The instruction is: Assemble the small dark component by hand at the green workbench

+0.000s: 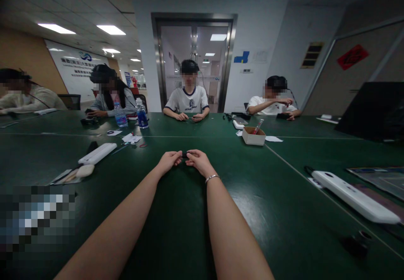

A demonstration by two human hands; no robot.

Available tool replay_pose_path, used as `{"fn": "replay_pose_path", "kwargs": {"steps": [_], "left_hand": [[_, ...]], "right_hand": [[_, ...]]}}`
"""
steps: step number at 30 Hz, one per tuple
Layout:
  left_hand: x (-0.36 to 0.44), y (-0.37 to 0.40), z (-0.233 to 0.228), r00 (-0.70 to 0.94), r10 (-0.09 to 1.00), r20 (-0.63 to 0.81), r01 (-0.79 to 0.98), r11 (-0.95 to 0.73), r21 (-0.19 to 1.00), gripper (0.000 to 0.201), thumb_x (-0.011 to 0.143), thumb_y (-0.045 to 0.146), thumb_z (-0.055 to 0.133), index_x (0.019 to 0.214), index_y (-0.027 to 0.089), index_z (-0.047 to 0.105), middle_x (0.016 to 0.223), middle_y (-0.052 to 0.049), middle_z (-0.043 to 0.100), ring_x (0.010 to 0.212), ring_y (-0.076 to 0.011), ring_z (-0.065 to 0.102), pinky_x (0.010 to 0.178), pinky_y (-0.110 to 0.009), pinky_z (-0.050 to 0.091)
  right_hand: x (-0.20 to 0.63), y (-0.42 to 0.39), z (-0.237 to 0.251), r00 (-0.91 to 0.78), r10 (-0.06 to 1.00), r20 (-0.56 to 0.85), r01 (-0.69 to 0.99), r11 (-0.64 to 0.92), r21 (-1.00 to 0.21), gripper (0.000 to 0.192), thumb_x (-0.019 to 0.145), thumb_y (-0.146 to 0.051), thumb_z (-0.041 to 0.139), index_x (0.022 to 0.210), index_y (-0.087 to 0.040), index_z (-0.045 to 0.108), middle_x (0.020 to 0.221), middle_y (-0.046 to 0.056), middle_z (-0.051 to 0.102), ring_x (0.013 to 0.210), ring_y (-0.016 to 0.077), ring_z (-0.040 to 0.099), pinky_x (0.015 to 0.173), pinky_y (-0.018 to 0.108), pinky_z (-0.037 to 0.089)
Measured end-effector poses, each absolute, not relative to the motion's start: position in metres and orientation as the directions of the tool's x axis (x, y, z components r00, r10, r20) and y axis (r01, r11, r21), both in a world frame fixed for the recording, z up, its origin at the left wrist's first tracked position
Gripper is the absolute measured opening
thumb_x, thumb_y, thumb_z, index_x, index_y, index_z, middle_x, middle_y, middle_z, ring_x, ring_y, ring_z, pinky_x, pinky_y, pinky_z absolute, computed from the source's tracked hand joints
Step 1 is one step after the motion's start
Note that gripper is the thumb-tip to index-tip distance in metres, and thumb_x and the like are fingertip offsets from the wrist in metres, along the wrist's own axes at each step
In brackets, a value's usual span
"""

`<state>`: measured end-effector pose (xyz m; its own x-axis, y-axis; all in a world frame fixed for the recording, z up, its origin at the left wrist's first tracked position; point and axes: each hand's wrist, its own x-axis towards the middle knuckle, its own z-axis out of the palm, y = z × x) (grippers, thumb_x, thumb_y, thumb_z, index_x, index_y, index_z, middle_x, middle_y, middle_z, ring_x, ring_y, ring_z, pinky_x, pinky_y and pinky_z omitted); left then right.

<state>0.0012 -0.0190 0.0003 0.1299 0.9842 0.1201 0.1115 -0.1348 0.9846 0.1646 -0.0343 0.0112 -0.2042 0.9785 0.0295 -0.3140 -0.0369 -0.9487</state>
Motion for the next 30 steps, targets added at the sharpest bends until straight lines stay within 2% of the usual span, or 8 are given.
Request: {"fn": "replay_pose_path", "kwargs": {"steps": [11, 20, 25, 30], "left_hand": [[0.0008, -0.0248, 0.0052, 0.121, 0.988, 0.100, 0.146, -0.117, 0.982, 0.049, 0.073, 0.059, 0.056, 0.064, 0.011, 0.061, 0.052, -0.003, 0.056, 0.045, -0.0094, 0.048, 0.046, -0.022, 0.036], [0.0013, -0.0260, 0.0046, 0.061, 0.990, 0.126, 0.263, -0.137, 0.955, 0.052, 0.077, 0.060, 0.048, 0.059, 0.014, 0.061, 0.048, -0.002, 0.055, 0.041, -0.0096, 0.046, 0.044, -0.023, 0.035], [0.0016, -0.0235, 0.0012, 0.059, 0.983, 0.174, 0.273, -0.183, 0.945, 0.045, 0.076, 0.056, 0.052, 0.061, 0.015, 0.061, 0.051, -0.001, 0.056, 0.044, -0.0097, 0.048, 0.046, -0.022, 0.036], [0.0034, -0.0221, 0.0000, 0.069, 0.981, 0.181, 0.231, -0.192, 0.954, 0.039, 0.073, 0.053, 0.058, 0.064, 0.015, 0.061, 0.054, 0.000, 0.056, 0.048, -0.0101, 0.049, 0.047, -0.022, 0.037]], "right_hand": [[0.1666, -0.0326, 0.0091, -0.262, 0.963, 0.064, -0.329, -0.027, -0.944, 0.016, 0.076, -0.011, 0.067, 0.091, -0.013, 0.060, 0.073, 0.002, 0.065, 0.055, 0.0101, 0.063, 0.054, 0.019, 0.054], [0.1667, -0.0339, 0.0104, -0.288, 0.955, 0.070, -0.323, -0.028, -0.946, 0.019, 0.075, -0.012, 0.068, 0.093, -0.014, 0.061, 0.074, 0.003, 0.065, 0.057, 0.0102, 0.064, 0.055, 0.020, 0.054], [0.1661, -0.0316, 0.0083, -0.268, 0.962, 0.059, -0.325, -0.032, -0.945, 0.016, 0.075, -0.013, 0.068, 0.090, -0.013, 0.060, 0.078, 0.004, 0.066, 0.053, 0.0092, 0.062, 0.052, 0.019, 0.053], [0.1664, -0.0296, 0.0082, -0.258, 0.966, 0.029, -0.321, -0.058, -0.945, 0.013, 0.077, -0.014, 0.067, 0.088, -0.013, 0.059, 0.073, 0.005, 0.066, 0.052, 0.0093, 0.061, 0.052, 0.020, 0.054]]}}
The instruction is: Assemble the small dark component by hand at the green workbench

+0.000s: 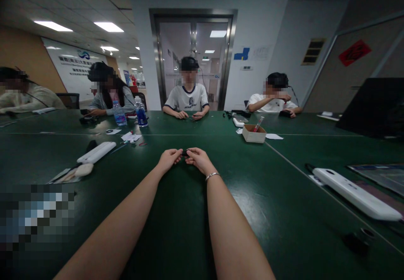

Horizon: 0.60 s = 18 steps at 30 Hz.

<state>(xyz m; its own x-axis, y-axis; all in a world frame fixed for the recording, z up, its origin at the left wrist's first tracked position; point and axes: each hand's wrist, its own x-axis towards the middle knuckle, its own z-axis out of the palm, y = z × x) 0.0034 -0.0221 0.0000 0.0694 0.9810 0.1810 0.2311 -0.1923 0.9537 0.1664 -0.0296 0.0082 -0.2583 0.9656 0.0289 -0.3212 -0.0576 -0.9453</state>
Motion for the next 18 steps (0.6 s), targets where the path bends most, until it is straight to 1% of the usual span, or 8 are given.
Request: {"fn": "replay_pose_path", "kwargs": {"steps": [5, 8, 13, 16, 18], "left_hand": [[0.003, -0.027, 0.005, 0.088, 0.973, 0.213, 0.137, -0.224, 0.965, 0.032, 0.066, 0.044, 0.068, 0.076, 0.014, 0.063, 0.066, -0.002, 0.059, 0.057, -0.0117, 0.053, 0.048, -0.022, 0.040], [0.001, -0.030, 0.008, 0.117, 0.964, 0.238, 0.082, -0.248, 0.965, 0.033, 0.062, 0.038, 0.072, 0.084, 0.014, 0.064, 0.075, -0.004, 0.061, 0.063, -0.0119, 0.055, 0.050, -0.021, 0.041], [0.001, -0.033, 0.011, 0.131, 0.959, 0.250, 0.023, -0.255, 0.967, 0.036, 0.059, 0.025, 0.074, 0.091, 0.015, 0.063, 0.087, -0.005, 0.062, 0.067, -0.0117, 0.057, 0.053, -0.020, 0.043], [0.003, -0.032, 0.012, 0.102, 0.977, 0.189, 0.000, -0.190, 0.982, 0.038, 0.065, 0.029, 0.070, 0.099, 0.017, 0.061, 0.086, -0.005, 0.062, 0.068, -0.0125, 0.057, 0.053, -0.021, 0.044], [0.004, -0.031, 0.012, 0.070, 0.989, 0.133, 0.026, -0.135, 0.991, 0.031, 0.072, 0.036, 0.063, 0.096, 0.015, 0.061, 0.074, -0.004, 0.060, 0.059, -0.0108, 0.054, 0.049, -0.020, 0.040]], "right_hand": [[0.167, -0.031, 0.010, -0.250, 0.968, 0.017, -0.330, -0.069, -0.941, 0.012, 0.078, -0.014, 0.066, 0.088, -0.012, 0.059, 0.069, 0.005, 0.065, 0.053, 0.0107, 0.062, 0.053, 0.021, 0.054], [0.167, -0.032, 0.011, -0.254, 0.967, 0.011, -0.329, -0.075, -0.941, 0.011, 0.080, -0.014, 0.064, 0.089, -0.012, 0.058, 0.069, 0.006, 0.066, 0.053, 0.0110, 0.062, 0.054, 0.021, 0.054], [0.167, -0.032, 0.012, -0.258, 0.966, 0.019, -0.330, -0.070, -0.941, 0.013, 0.080, -0.016, 0.065, 0.090, -0.012, 0.057, 0.069, 0.007, 0.066, 0.051, 0.0107, 0.062, 0.052, 0.020, 0.053], [0.167, -0.033, 0.012, -0.251, 0.968, 0.016, -0.329, -0.070, -0.942, 0.013, 0.080, -0.016, 0.064, 0.091, -0.012, 0.057, 0.070, 0.007, 0.067, 0.052, 0.0108, 0.062, 0.053, 0.020, 0.053], [0.167, -0.033, 0.012, -0.251, 0.968, 0.010, -0.321, -0.073, -0.944, 0.012, 0.081, -0.015, 0.063, 0.091, -0.012, 0.057, 0.071, 0.006, 0.067, 0.053, 0.0108, 0.063, 0.053, 0.020, 0.054]]}}
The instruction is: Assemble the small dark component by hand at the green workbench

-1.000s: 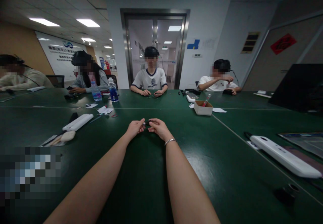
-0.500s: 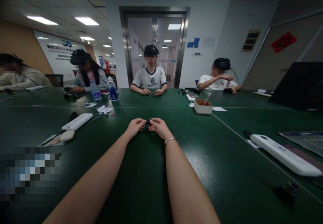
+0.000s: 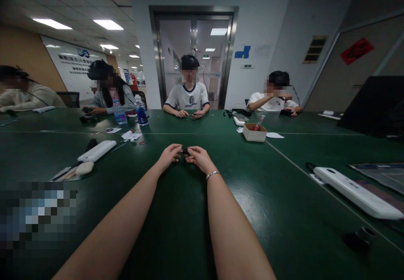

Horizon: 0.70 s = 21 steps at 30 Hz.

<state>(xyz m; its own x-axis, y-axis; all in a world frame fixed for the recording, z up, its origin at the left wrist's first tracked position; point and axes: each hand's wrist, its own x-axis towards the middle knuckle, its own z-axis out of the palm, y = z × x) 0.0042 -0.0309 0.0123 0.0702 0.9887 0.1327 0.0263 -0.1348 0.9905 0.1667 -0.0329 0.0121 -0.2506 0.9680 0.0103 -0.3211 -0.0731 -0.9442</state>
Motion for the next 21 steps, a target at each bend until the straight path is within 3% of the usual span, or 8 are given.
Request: {"fn": "replay_pose_path", "kwargs": {"steps": [4, 7, 17, 21], "left_hand": [[0.0052, -0.0285, 0.0118, 0.068, 0.988, 0.139, 0.091, -0.145, 0.985, 0.022, 0.077, 0.031, 0.055, 0.089, 0.014, 0.063, 0.058, 0.001, 0.052, 0.047, -0.0074, 0.044, 0.045, -0.019, 0.033], [0.0050, -0.0290, 0.0123, 0.064, 0.985, 0.157, 0.113, -0.164, 0.980, 0.023, 0.074, 0.025, 0.057, 0.094, 0.014, 0.062, 0.063, 0.001, 0.054, 0.050, -0.0073, 0.045, 0.045, -0.018, 0.032], [0.0060, -0.0274, 0.0106, 0.073, 0.989, 0.129, 0.125, -0.137, 0.983, 0.026, 0.081, 0.028, 0.049, 0.096, 0.012, 0.061, 0.058, 0.001, 0.053, 0.043, -0.0065, 0.041, 0.041, -0.018, 0.030], [0.0052, -0.0264, 0.0085, 0.067, 0.983, 0.172, 0.148, -0.180, 0.972, 0.025, 0.075, 0.022, 0.056, 0.098, 0.014, 0.061, 0.071, -0.001, 0.057, 0.054, -0.0077, 0.049, 0.044, -0.016, 0.035]], "right_hand": [[0.1660, -0.0323, 0.0115, -0.255, 0.967, 0.010, -0.314, -0.073, -0.947, 0.010, 0.082, -0.013, 0.062, 0.091, -0.012, 0.057, 0.071, 0.007, 0.067, 0.052, 0.0103, 0.063, 0.053, 0.019, 0.053], [0.1659, -0.0310, 0.0105, -0.262, 0.965, 0.006, -0.315, -0.080, -0.946, 0.010, 0.082, -0.012, 0.061, 0.091, -0.011, 0.057, 0.071, 0.007, 0.067, 0.052, 0.0102, 0.063, 0.053, 0.019, 0.053], [0.1661, -0.0300, 0.0107, -0.269, 0.963, -0.009, -0.312, -0.096, -0.945, 0.012, 0.081, -0.013, 0.063, 0.091, -0.012, 0.056, 0.071, 0.007, 0.067, 0.052, 0.0105, 0.063, 0.052, 0.019, 0.053], [0.1665, -0.0304, 0.0107, -0.270, 0.963, 0.005, -0.318, -0.084, -0.944, 0.011, 0.082, -0.012, 0.062, 0.092, -0.011, 0.057, 0.073, 0.007, 0.067, 0.052, 0.0103, 0.063, 0.052, 0.019, 0.054]]}}
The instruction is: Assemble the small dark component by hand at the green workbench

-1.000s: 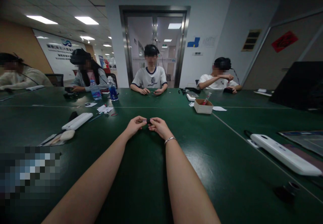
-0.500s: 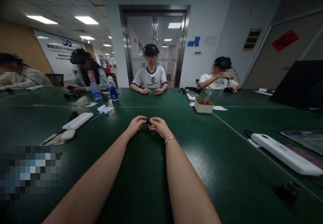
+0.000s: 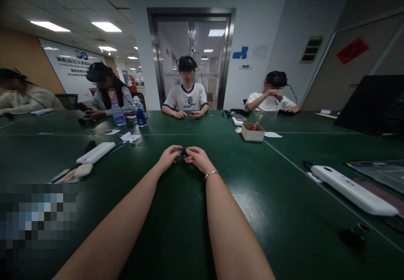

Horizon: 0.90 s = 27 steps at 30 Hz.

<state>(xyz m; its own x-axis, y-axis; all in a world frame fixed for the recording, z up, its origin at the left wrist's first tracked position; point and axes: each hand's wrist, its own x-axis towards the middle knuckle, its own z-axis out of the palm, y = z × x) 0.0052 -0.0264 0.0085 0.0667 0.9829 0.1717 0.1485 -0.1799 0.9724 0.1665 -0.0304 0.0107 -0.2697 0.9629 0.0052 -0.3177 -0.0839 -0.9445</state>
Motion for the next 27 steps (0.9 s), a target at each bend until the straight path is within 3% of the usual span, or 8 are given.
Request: {"fn": "replay_pose_path", "kwargs": {"steps": [4, 16, 20, 23, 27], "left_hand": [[0.0050, -0.0274, 0.0076, 0.093, 0.985, 0.147, 0.135, -0.159, 0.978, 0.027, 0.081, 0.032, 0.049, 0.097, 0.013, 0.061, 0.063, 0.000, 0.053, 0.047, -0.0071, 0.044, 0.041, -0.017, 0.032], [0.0038, -0.0253, 0.0063, 0.080, 0.983, 0.167, 0.150, -0.178, 0.973, 0.029, 0.077, 0.021, 0.052, 0.105, 0.017, 0.058, 0.073, 0.000, 0.052, 0.052, -0.0067, 0.046, 0.041, -0.016, 0.033], [0.0047, -0.0261, 0.0081, 0.076, 0.989, 0.127, 0.138, -0.137, 0.981, 0.027, 0.084, 0.027, 0.042, 0.101, 0.014, 0.058, 0.063, 0.001, 0.049, 0.042, -0.0064, 0.039, 0.038, -0.017, 0.029], [0.0055, -0.0261, 0.0095, 0.076, 0.987, 0.138, 0.133, -0.147, 0.980, 0.027, 0.078, 0.021, 0.050, 0.103, 0.015, 0.058, 0.065, 0.002, 0.049, 0.046, -0.0066, 0.042, 0.040, -0.017, 0.031], [0.0056, -0.0253, 0.0088, 0.089, 0.990, 0.105, 0.142, -0.117, 0.983, 0.026, 0.084, 0.025, 0.041, 0.099, 0.014, 0.059, 0.063, 0.001, 0.049, 0.045, -0.0066, 0.042, 0.040, -0.017, 0.030]], "right_hand": [[0.1664, -0.0309, 0.0111, -0.273, 0.962, 0.006, -0.324, -0.086, -0.942, 0.011, 0.082, -0.012, 0.062, 0.091, -0.012, 0.057, 0.074, 0.007, 0.067, 0.052, 0.0102, 0.063, 0.052, 0.019, 0.054], [0.1664, -0.0310, 0.0116, -0.281, 0.960, 0.002, -0.323, -0.092, -0.942, 0.010, 0.083, -0.010, 0.059, 0.093, -0.012, 0.056, 0.075, 0.008, 0.067, 0.053, 0.0102, 0.063, 0.053, 0.019, 0.053], [0.1668, -0.0316, 0.0120, -0.285, 0.959, -0.001, -0.315, -0.095, -0.944, 0.010, 0.083, -0.010, 0.058, 0.092, -0.012, 0.056, 0.075, 0.008, 0.067, 0.053, 0.0102, 0.063, 0.053, 0.019, 0.053], [0.1666, -0.0324, 0.0127, -0.277, 0.961, -0.002, -0.317, -0.093, -0.944, 0.010, 0.083, -0.009, 0.058, 0.092, -0.011, 0.056, 0.076, 0.008, 0.067, 0.052, 0.0100, 0.063, 0.054, 0.019, 0.053], [0.1662, -0.0324, 0.0127, -0.275, 0.961, -0.001, -0.313, -0.091, -0.946, 0.010, 0.082, -0.010, 0.059, 0.092, -0.012, 0.057, 0.076, 0.008, 0.067, 0.053, 0.0101, 0.063, 0.053, 0.019, 0.053]]}}
